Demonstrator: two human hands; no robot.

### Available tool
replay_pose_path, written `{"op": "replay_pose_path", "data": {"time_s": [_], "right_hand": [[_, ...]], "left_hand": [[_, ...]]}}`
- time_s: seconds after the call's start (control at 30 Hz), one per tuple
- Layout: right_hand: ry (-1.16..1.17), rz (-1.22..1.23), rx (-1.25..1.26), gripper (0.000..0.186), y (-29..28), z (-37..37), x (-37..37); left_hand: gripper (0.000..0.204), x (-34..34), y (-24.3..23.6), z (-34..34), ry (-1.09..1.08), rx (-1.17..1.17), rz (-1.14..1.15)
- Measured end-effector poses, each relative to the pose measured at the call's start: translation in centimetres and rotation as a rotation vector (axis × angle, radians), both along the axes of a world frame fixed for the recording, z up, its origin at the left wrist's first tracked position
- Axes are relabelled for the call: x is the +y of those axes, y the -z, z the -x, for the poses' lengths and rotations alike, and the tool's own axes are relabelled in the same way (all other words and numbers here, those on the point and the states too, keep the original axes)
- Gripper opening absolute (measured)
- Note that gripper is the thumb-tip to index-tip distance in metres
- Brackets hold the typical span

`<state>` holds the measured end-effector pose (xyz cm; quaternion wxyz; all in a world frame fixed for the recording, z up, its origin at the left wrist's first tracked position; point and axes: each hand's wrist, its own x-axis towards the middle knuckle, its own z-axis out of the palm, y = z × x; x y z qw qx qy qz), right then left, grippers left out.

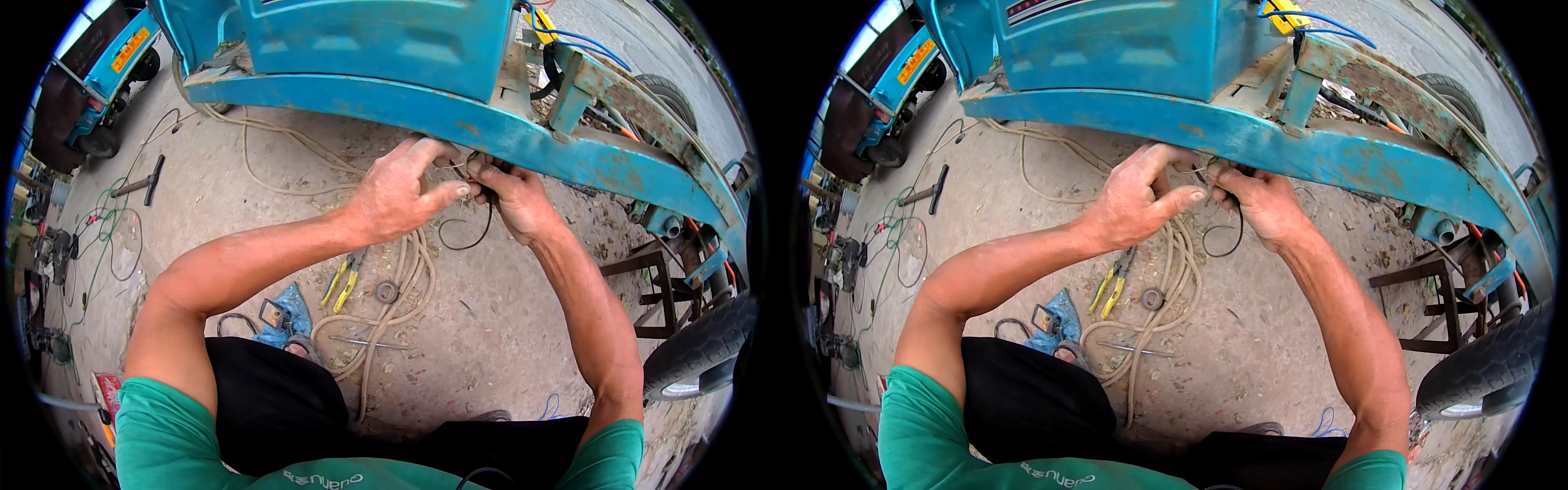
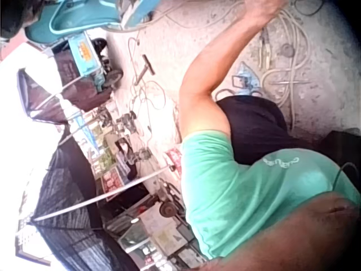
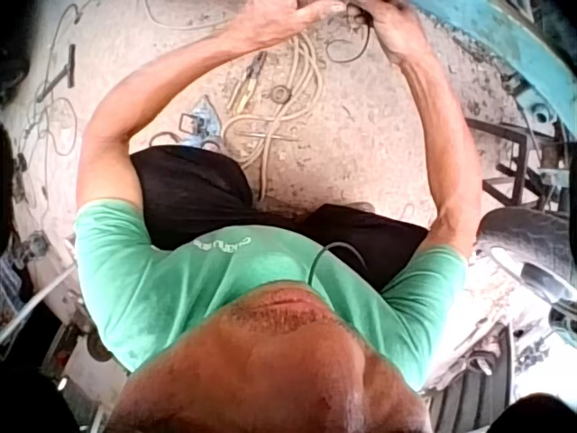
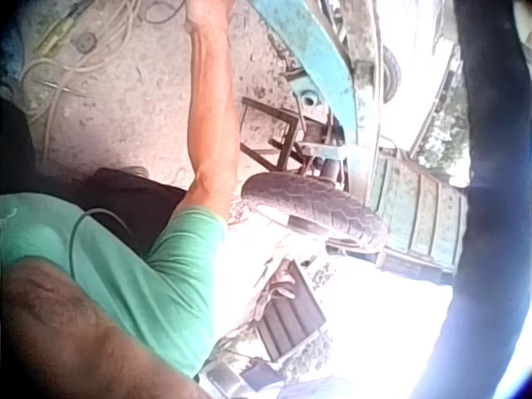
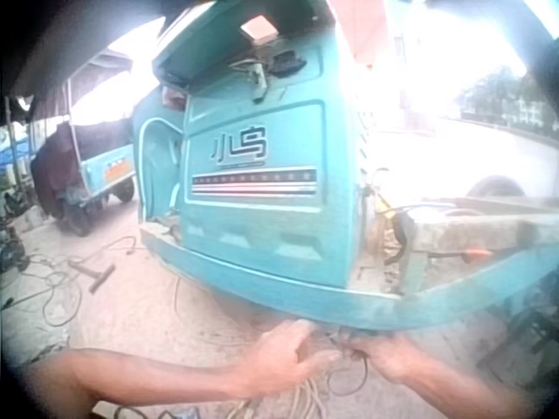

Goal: The person strips insulation from wires using pliers, twists the exposed strands together, and wraps the connection with electrical tape. The person repeats this process for multiple wire pairs.

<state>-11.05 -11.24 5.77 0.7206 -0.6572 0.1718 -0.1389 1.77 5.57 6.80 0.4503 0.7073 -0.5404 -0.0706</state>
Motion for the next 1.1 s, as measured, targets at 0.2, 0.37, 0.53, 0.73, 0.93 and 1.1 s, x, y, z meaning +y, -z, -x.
{"op": "replay_pose_path", "data": {"time_s": [0.2, 0.37, 0.53, 0.73, 0.93, 1.1], "right_hand": [[-0.017, 0.01, -0.002, 0.008, 0.2, 0.0, 0.0], [-0.037, 0.071, 0.037, 0.012, 0.1, 0.1, 0.0], [-0.018, 0.07, 0.013, 0.012, -0.2, -0.2, 0.4], [-0.023, 0.068, 0.018, 0.012, 0.0, -0.2, 0.3], [-0.023, 0.068, 0.018, 0.012, 0.1, -0.2, 0.2], [-0.039, 0.096, 0.022, 0.012, -0.1, -0.2, 0.2]], "left_hand": [[0.03, -1.2, -0.7, 0.2, -0.008, -0.049, -0.058], [0.023, -1.4, -0.7, 0.0, 0.01, 0.161, -0.124], [0.026, -1.6, 0.2, -0.6, 0.048, 0.215, -0.026], [0.029, -1.8, 0.1, -0.8, 0.115, 0.7, -0.166], [0.027, -1.9, -0.1, -0.4, 0.118, 0.921, -0.176], [0.027, -1.9, 0.4, -0.8, 0.125, 0.984, -0.197]]}}
